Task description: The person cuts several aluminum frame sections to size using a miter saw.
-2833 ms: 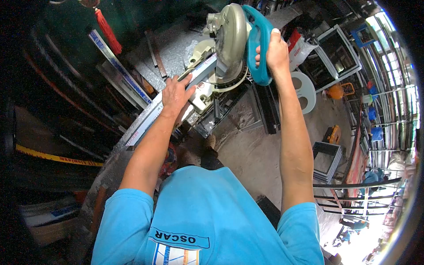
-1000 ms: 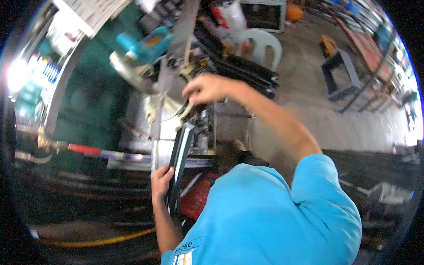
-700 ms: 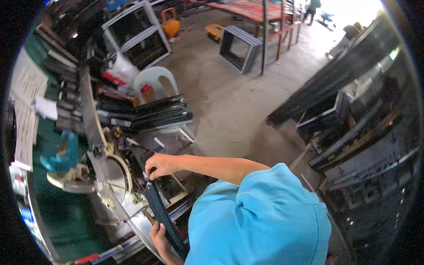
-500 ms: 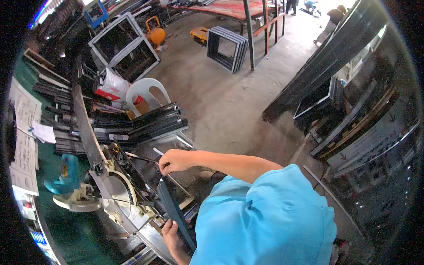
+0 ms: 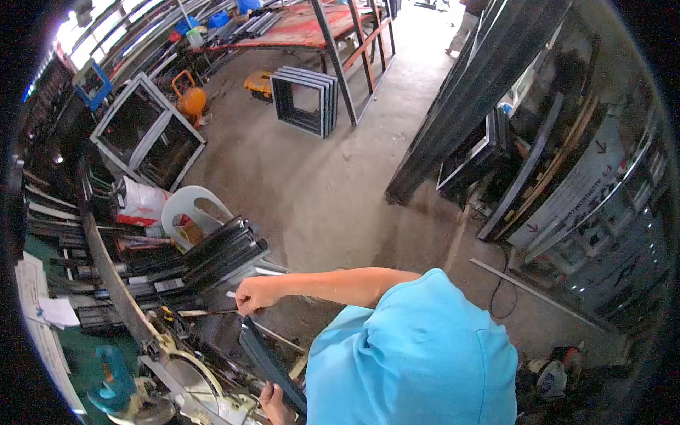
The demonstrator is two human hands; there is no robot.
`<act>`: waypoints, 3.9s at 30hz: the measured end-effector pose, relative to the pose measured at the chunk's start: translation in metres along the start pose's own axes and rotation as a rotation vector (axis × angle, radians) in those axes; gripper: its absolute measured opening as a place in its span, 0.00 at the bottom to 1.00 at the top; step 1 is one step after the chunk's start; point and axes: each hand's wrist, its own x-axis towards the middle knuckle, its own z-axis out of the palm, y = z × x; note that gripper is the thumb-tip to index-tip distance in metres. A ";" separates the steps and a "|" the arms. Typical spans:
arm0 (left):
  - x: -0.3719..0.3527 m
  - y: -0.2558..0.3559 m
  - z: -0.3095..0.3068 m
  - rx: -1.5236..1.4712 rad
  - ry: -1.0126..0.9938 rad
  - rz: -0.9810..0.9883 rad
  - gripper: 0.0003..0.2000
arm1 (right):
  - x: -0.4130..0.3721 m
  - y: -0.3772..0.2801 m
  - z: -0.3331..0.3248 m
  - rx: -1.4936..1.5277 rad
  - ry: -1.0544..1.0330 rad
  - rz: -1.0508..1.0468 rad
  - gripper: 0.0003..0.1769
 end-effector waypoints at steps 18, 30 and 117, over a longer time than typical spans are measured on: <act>0.186 0.126 0.191 0.029 -0.029 0.652 0.14 | -0.083 0.087 -0.240 0.316 0.332 0.502 0.22; 0.364 0.188 0.246 -1.076 0.031 0.373 0.25 | -0.047 0.077 -0.221 -0.469 0.198 0.420 0.44; 0.227 -0.080 0.162 -0.497 0.400 -1.136 0.31 | 0.280 0.392 -0.186 -0.759 -0.501 0.631 0.23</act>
